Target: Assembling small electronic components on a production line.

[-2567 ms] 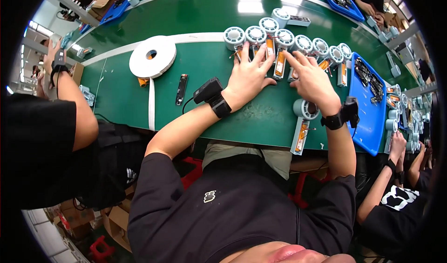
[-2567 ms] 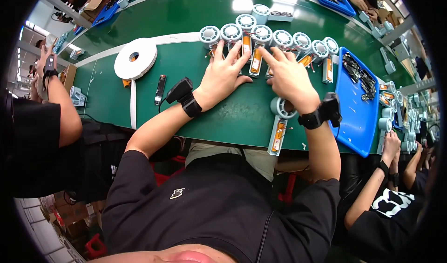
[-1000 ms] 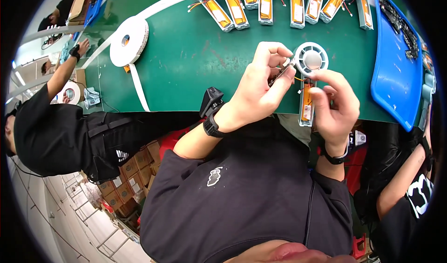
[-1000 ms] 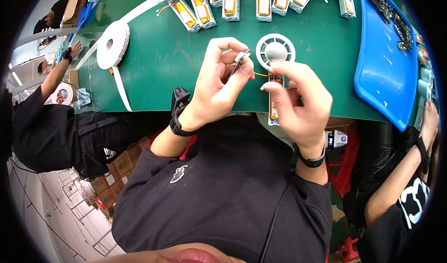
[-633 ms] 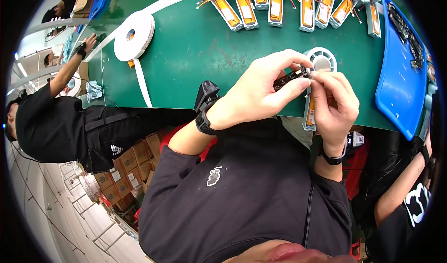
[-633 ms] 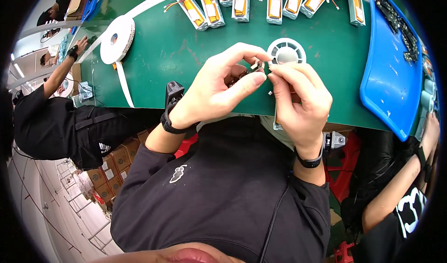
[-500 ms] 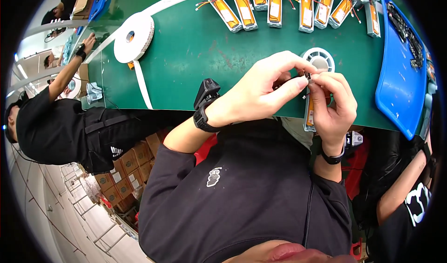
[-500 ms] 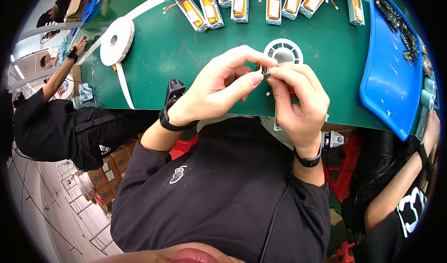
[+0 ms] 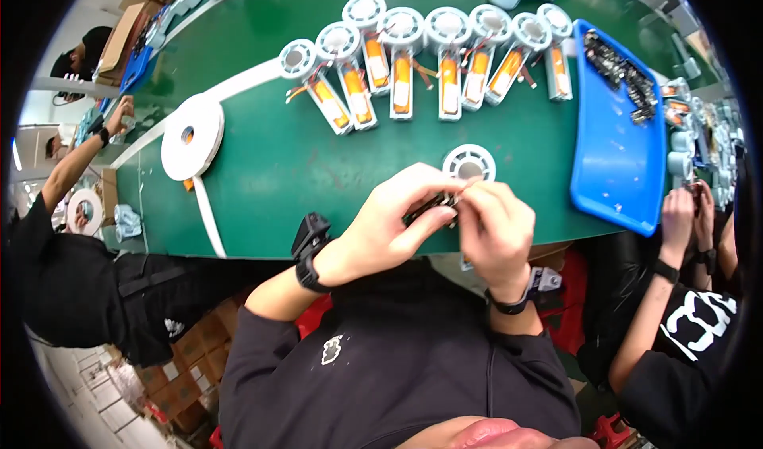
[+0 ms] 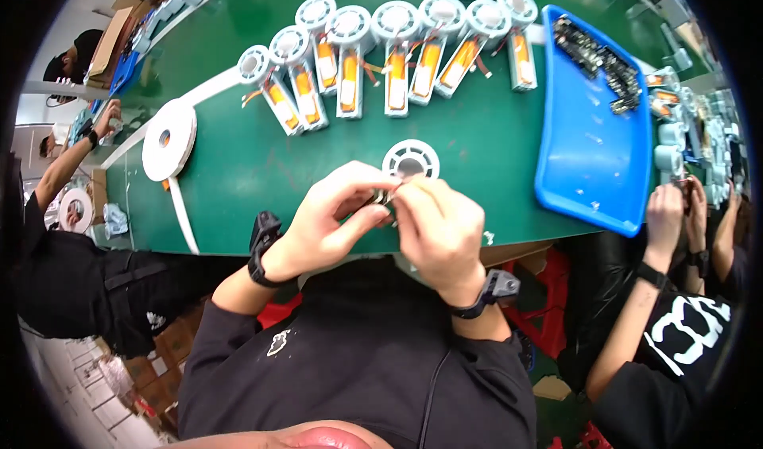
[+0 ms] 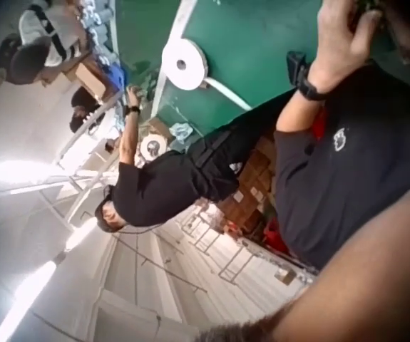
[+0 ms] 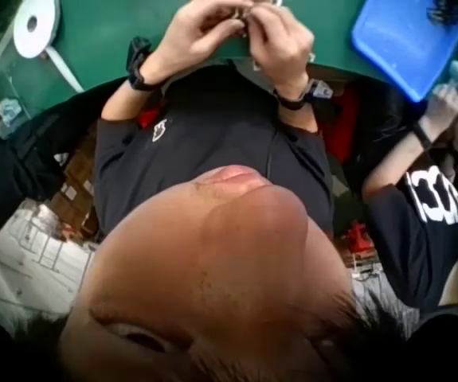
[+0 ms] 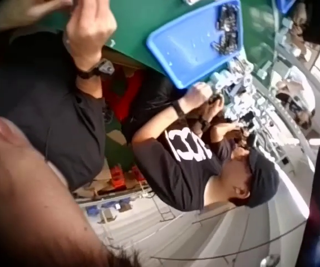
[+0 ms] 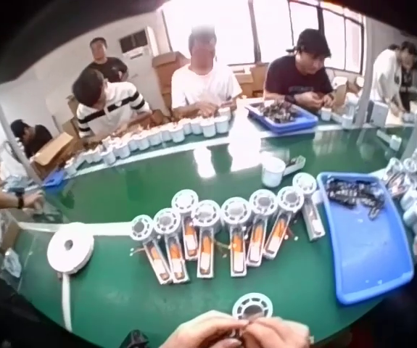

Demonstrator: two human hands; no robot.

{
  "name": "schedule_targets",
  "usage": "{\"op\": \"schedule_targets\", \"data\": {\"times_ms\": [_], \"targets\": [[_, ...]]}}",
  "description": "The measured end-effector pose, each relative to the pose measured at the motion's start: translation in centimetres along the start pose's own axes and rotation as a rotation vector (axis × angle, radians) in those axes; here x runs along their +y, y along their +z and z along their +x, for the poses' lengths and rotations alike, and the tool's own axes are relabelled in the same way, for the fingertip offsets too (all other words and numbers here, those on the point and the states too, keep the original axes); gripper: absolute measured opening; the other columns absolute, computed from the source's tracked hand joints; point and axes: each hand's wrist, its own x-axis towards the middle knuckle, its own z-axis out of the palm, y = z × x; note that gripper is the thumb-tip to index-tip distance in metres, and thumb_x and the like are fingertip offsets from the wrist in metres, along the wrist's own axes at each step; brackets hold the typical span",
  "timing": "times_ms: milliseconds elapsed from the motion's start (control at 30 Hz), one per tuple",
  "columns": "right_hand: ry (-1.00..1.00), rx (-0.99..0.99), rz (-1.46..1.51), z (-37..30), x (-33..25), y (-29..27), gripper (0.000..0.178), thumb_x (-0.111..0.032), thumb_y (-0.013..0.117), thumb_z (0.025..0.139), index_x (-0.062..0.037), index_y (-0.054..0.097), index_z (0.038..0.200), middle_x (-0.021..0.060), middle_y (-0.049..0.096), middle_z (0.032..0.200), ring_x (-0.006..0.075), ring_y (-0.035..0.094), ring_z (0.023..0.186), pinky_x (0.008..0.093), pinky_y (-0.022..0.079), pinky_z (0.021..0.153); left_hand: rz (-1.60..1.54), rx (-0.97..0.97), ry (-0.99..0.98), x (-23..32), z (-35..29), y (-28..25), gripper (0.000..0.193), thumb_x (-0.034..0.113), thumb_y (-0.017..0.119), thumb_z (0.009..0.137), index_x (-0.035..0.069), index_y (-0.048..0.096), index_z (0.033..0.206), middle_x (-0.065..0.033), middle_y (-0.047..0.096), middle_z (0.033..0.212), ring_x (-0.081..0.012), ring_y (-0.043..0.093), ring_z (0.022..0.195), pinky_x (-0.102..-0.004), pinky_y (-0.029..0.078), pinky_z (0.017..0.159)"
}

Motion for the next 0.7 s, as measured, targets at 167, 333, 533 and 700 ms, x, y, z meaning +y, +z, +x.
{"op": "schedule_targets", "data": {"times_ms": [167,333,533,700], "targets": [[0.031,-0.084,-0.08,0.1,-0.8,-0.4,0.019,0.003,0.074,0.076,-0.0001,0.068,0.094,0.013,0.068,0.087,0.0307,0.068,0.069,0.0383,0.055,0.061,0.209,0.067,0.137,0.5,0.0,-0.1,0.029,-0.001,0.069,0.092,0.0,0.065,0.12,-0.0133,0.065,0.105,-0.0237,0.067,0.092,-0.0333,0.054,0.078],[0.016,-0.147,-0.144,0.7,-1.3,-0.5,0.016,0.002,0.073,0.077,-0.0009,0.068,0.092,0.0118,0.067,0.086,0.0293,0.066,0.067,0.038,0.054,0.059,0.045,-0.003,-0.013,-0.2,-0.1,-0.3,0.024,-0.005,0.061,0.098,-0.005,0.062,0.122,-0.0118,0.064,0.113,-0.0155,0.069,0.093,-0.028,0.059,0.08],[0.008,-0.113,-0.121,0.7,-1.2,-0.3,0.013,0.003,0.074,0.079,-0.0005,0.066,0.089,0.0133,0.068,0.082,0.0311,0.067,0.066,0.037,0.053,0.057,-0.049,-0.068,-0.084,0.2,0.1,-0.8,0.021,-0.005,0.059,0.1,-0.006,0.061,0.12,-0.0118,0.064,0.111,-0.0177,0.072,0.093,-0.0287,0.06,0.081],[-0.067,-0.129,-0.014,0.8,0.1,-0.4,0.012,-0.001,0.073,0.079,-0.0024,0.067,0.089,0.009,0.063,0.075,0.0275,0.065,0.063,0.0377,0.051,0.054,-0.154,-0.129,-0.168,0.0,-0.1,-1.4,0.021,-0.005,0.06,0.099,-0.006,0.061,0.12,-0.0122,0.063,0.113,-0.0183,0.073,0.096,-0.0288,0.06,0.082]]}}
